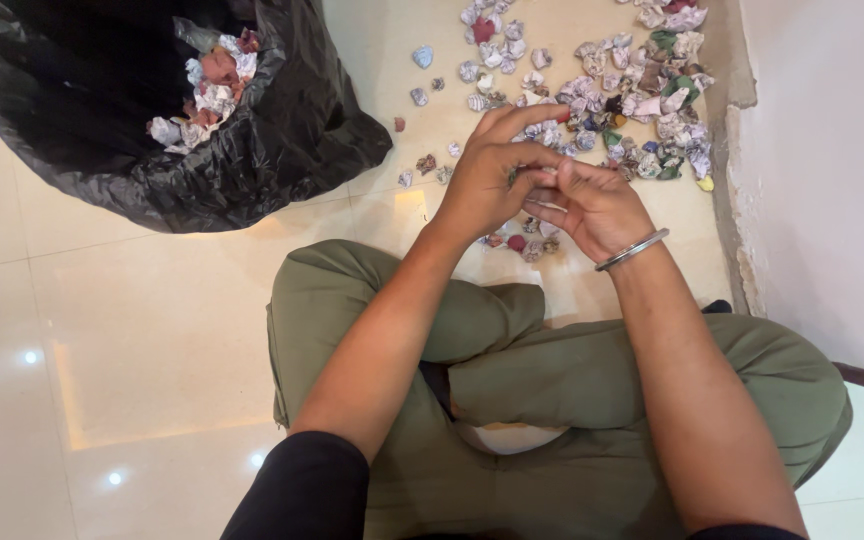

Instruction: The person sits on the floor and picks up small, colorful candy wrappers from a pile. They unwrap each wrapper by hand and place the contents into a black plastic bag. The person continues this process, clearing the pile of wrappers from the floor.

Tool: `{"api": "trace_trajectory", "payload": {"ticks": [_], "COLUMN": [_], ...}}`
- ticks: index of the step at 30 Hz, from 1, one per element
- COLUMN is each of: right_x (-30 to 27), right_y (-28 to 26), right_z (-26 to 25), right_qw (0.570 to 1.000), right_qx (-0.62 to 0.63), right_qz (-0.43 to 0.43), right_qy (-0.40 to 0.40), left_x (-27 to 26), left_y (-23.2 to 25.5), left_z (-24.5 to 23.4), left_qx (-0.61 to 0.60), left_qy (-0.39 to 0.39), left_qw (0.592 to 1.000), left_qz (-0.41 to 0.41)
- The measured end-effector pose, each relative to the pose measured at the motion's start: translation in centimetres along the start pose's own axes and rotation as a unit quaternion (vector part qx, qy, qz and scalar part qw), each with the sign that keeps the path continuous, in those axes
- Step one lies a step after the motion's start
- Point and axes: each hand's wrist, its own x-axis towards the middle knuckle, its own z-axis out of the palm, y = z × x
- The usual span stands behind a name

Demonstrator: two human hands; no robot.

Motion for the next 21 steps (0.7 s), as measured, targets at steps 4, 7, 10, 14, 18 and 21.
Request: {"api": "trace_trajectory", "payload": {"ticks": [4, 7, 10, 14, 18, 21], "right_x": [-0.3, -0.1, -1.0, -1.3, 0.7, 3.0], "right_y": [-0.2, 0.5, 0.8, 0.7, -0.5, -1.3], "right_z": [0.6, 2.5, 4.2, 6.5, 10.3, 14.9], "right_qw": [0.994, 0.923, 0.812, 0.797, 0.812, 0.760], "right_qx": [-0.099, -0.336, -0.502, -0.520, -0.485, -0.533], "right_qz": [-0.012, -0.158, -0.246, -0.253, -0.255, -0.344], "right_qy": [0.036, 0.104, 0.168, 0.173, 0.200, 0.141], "left_x": [-0.3, -0.4, -0.7, -1.0, -1.3, -1.8], "left_y": [0.4, 0.8, 0.7, -0.6, -2.5, -3.9], "left_z": [-0.9, -0.8, -1.0, -2.9, -5.1, -5.2], "left_qx": [0.037, 0.073, 0.060, 0.087, 0.191, 0.181], "left_qy": [0.012, -0.014, -0.079, -0.186, -0.295, -0.217], "left_qw": [0.998, 0.995, 0.985, 0.948, 0.857, 0.878], "left_qz": [-0.039, -0.062, -0.141, -0.244, -0.376, -0.386]}}
